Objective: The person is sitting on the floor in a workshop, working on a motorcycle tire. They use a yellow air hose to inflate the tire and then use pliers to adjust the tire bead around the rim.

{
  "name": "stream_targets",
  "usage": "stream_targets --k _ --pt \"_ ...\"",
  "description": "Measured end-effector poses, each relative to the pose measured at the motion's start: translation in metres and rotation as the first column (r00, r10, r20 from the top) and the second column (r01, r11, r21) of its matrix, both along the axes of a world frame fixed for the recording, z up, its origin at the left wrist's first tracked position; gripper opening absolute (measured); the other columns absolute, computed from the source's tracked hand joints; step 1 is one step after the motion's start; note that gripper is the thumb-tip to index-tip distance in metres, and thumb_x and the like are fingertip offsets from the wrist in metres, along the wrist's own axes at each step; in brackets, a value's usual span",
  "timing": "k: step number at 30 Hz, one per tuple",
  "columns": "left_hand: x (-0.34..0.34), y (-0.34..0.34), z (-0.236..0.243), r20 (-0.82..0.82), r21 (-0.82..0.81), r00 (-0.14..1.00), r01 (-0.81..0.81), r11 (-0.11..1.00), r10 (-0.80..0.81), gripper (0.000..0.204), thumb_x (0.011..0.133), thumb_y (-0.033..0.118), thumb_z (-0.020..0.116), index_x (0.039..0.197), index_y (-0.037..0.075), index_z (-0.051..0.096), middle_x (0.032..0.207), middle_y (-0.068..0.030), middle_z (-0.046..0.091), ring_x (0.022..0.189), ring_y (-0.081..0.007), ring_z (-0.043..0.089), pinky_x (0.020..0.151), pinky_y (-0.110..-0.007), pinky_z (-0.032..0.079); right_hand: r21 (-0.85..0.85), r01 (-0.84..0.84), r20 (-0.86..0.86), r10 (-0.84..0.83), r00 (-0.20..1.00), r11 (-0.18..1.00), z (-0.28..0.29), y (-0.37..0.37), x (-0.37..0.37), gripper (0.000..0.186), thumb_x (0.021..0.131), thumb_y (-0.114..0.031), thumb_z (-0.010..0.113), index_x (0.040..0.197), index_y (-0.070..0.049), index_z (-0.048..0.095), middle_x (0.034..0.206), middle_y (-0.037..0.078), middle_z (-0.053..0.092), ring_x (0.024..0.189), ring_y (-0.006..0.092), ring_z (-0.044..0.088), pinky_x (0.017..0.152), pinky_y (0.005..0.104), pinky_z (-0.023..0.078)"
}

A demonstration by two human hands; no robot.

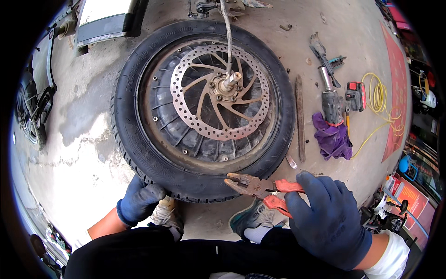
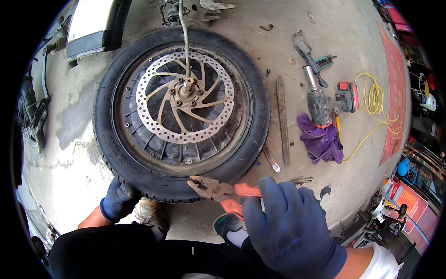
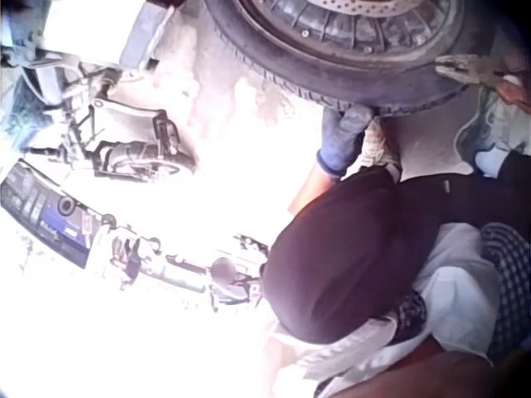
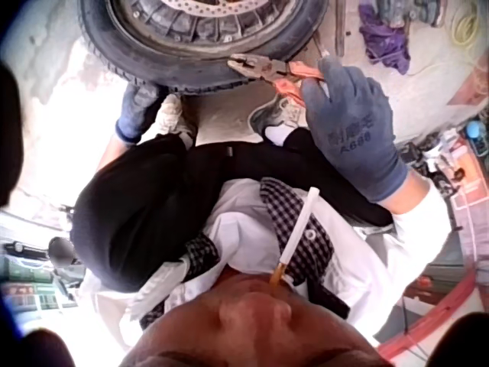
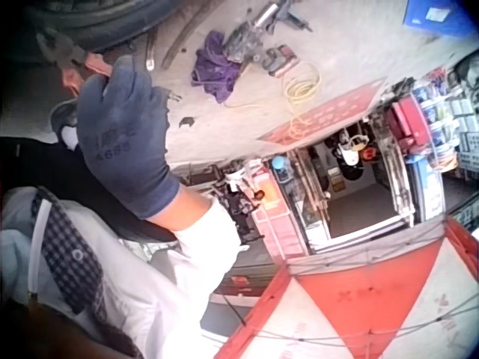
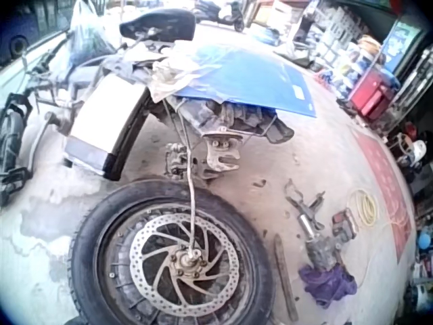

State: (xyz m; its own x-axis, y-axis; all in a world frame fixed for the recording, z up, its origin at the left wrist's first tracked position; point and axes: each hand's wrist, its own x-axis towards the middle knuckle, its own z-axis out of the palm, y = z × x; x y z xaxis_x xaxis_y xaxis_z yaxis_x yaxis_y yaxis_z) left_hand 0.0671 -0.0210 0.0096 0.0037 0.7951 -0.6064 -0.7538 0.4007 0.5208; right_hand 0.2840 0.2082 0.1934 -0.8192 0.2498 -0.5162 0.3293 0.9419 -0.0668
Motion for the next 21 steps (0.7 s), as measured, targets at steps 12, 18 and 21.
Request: stream_targets --k 12,18,21 --pt "-0.01 0.012 0.003 -0.009 0.009 0.993 0.122 0.993 -0.122 0.088 0.07 0.04 0.081 0.136 -0.001 0.04 0.131 -0.0104 0.052 0.12 -0.021 0.048 0.104 -0.036 0.036 0.249 0.343 0.037 -0.363 0.931 0.906 0.002 -0.083 -0.013 0.018 0.076 -0.017 0.061 0.093 -0.01 0.058 0.103 0.016 0.059 0.078 0.0255 0.059 0.061 0.0361 0.048" --pt "-0.003 -0.001 -0.01 -0.058 0.036 0.992 0.112 0.993 -0.11 0.081 0.07 0.034 0.083 0.132 0.0 0.044 0.127 -0.0099 0.055 0.117 -0.0213 0.05 0.1 -0.036 0.039 0.435 0.438 -0.073 -0.454 0.888 0.787 -0.019 -0.116 -0.032 0.026 0.073 -0.024 0.072 0.084 -0.009 0.054 0.098 0.012 0.056 0.072 0.0204 0.054 0.063 0.0386 0.045" --pt "-0.007 -0.004 -0.012 -0.118 0.023 0.977 0.18 0.983 -0.176 0.075 0.07 0.03 0.084 0.129 0.001 0.047 0.124 -0.0098 0.056 0.115 -0.0211 0.051 0.099 -0.036 0.041 0.396 0.488 0.1 -0.565 0.819 0.777 -0.015 -0.112 -0.035 0.024 0.075 -0.024 0.073 0.081 -0.009 0.055 0.091 0.01 0.055 0.068 0.0229 0.054 0.061 0.0393 0.043"
